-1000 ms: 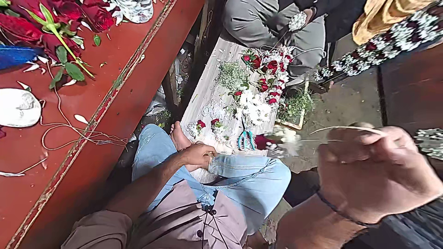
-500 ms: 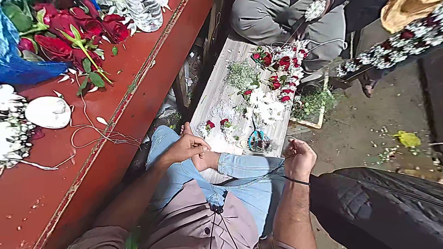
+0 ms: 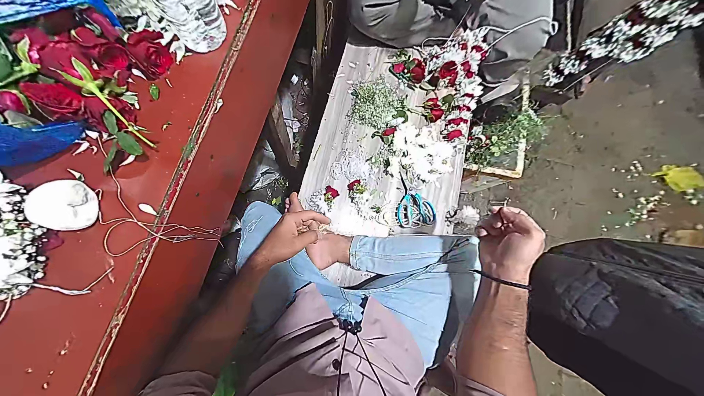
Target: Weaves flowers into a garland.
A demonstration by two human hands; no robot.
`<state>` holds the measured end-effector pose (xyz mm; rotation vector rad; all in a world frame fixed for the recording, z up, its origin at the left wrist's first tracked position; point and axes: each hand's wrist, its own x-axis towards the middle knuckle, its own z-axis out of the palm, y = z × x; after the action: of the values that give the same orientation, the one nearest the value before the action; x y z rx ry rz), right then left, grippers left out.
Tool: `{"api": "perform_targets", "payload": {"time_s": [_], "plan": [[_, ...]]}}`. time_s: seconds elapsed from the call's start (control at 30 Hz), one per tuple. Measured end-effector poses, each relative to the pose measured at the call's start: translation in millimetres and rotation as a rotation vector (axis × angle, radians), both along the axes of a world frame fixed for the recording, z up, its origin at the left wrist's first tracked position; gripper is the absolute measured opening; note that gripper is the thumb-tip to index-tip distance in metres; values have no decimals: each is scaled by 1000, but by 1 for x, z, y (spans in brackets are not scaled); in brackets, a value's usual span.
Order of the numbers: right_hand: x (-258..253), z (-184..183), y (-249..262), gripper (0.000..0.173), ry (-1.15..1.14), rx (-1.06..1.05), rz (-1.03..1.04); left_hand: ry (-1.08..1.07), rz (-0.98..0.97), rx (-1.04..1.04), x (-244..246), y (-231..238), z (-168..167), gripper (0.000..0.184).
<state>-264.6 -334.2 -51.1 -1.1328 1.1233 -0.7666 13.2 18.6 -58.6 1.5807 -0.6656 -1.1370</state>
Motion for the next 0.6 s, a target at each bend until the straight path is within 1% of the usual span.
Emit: {"api": "perform_targets", "payload": {"time_s": [0.1, 0.23, 0.33, 0.43, 0.5, 0.53, 0.6], "plan": [[-2, 3, 0, 23, 7, -5, 13, -43, 11, -9, -2, -4, 1, 24], [-1, 1, 3, 21, 37, -10, -7, -150, 60, -32, -7, -7, -3, 14], [2, -4, 8, 22, 57, -15, -12, -143, 63, 6, -11, -9, -4, 20], [0, -14, 9, 24, 53, 5, -1, 17, 79, -20, -7, -8, -4, 24], [-1, -21, 10, 24, 61, 23, -13, 165, 120, -9, -4, -5, -3, 46], [-2, -23, 11, 24, 69, 30, -26, 232, 132, -34, -1, -2, -2, 50], [-3, -27, 13, 24, 80, 47, -56, 320, 142, -80, 3, 3, -1, 43]]}}
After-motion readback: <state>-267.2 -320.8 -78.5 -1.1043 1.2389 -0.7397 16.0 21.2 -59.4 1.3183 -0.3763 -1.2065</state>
